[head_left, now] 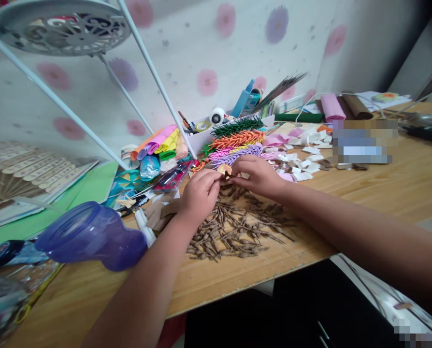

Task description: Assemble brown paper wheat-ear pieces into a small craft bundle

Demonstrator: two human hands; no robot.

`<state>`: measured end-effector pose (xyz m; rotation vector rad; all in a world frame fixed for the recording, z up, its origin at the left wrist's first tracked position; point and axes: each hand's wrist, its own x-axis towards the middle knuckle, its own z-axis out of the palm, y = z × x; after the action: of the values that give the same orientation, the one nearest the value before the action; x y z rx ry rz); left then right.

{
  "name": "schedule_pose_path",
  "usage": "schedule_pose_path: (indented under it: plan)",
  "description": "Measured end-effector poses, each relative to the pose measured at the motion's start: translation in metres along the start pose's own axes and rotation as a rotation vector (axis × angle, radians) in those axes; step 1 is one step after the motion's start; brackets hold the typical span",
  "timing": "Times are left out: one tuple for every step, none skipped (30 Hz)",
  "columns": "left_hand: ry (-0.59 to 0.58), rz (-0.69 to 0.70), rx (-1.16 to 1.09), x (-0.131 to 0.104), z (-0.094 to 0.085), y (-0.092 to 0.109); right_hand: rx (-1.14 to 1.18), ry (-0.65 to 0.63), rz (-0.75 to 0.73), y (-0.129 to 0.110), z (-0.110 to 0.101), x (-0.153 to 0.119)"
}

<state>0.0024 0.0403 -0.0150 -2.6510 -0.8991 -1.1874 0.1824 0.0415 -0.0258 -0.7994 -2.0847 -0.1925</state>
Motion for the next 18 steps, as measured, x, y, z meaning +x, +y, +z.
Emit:
schedule_pose_path:
  plan:
    - [0.002,0.004,-0.001,0.0000,0.0002,0.0000,0.000,-0.001,-0.006,0.0001,0.0001,-0.0001]
    - [0.003,0.010,-0.003,-0.0001,0.0003,0.0000,0.000,-0.003,-0.011,0.0003,0.0003,-0.0001]
    - [0.003,0.015,-0.004,0.0000,0.0006,0.0000,0.000,-0.003,-0.013,0.0004,0.0005,-0.0003]
    - [0.004,0.019,-0.005,0.0000,0.0008,0.0000,-0.001,-0.003,-0.014,0.0006,0.0007,-0.0004]
    - [0.005,0.022,-0.004,0.0001,0.0010,0.0000,-0.001,-0.004,-0.014,0.0007,0.0009,-0.0005]
    - [0.006,0.022,-0.003,0.0002,0.0012,-0.0001,0.000,-0.005,-0.014,0.0008,0.0011,-0.0005]
    - [0.005,0.022,-0.003,0.0003,0.0013,0.0000,0.002,-0.008,-0.018,0.0007,0.0012,-0.0006]
    - [0.002,0.020,-0.005,0.0004,0.0013,0.0001,0.002,-0.011,-0.023,0.0005,0.0013,-0.0005]
    - [-0.002,0.020,-0.008,0.0005,0.0012,0.0003,0.001,-0.012,-0.031,0.0003,0.0013,-0.0004]
    - [-0.009,0.023,-0.015,0.0007,0.0010,0.0006,0.000,-0.015,-0.040,-0.0001,0.0013,-0.0003]
    - [-0.015,0.029,-0.023,0.0008,0.0009,0.0009,-0.001,-0.018,-0.051,-0.0004,0.0013,-0.0002]
    - [-0.017,0.036,-0.031,0.0009,0.0008,0.0011,-0.003,-0.022,-0.061,-0.0007,0.0013,0.0000]
    - [-0.018,0.044,-0.038,0.0010,0.0008,0.0014,-0.006,-0.027,-0.069,-0.0010,0.0013,0.0001]
    - [-0.017,0.049,-0.043,0.0009,0.0008,0.0015,-0.010,-0.033,-0.075,-0.0011,0.0013,0.0002]
    - [-0.015,0.052,-0.048,0.0009,0.0010,0.0016,-0.014,-0.038,-0.079,-0.0012,0.0014,0.0002]
    - [-0.014,0.054,-0.052,0.0007,0.0012,0.0015,-0.017,-0.041,-0.080,-0.0012,0.0015,0.0001]
    - [-0.014,0.056,-0.054,0.0006,0.0013,0.0015,-0.020,-0.042,-0.078,-0.0010,0.0017,-0.0001]
    - [-0.016,0.059,-0.055,0.0004,0.0014,0.0014,-0.023,-0.041,-0.075,-0.0008,0.0019,-0.0003]
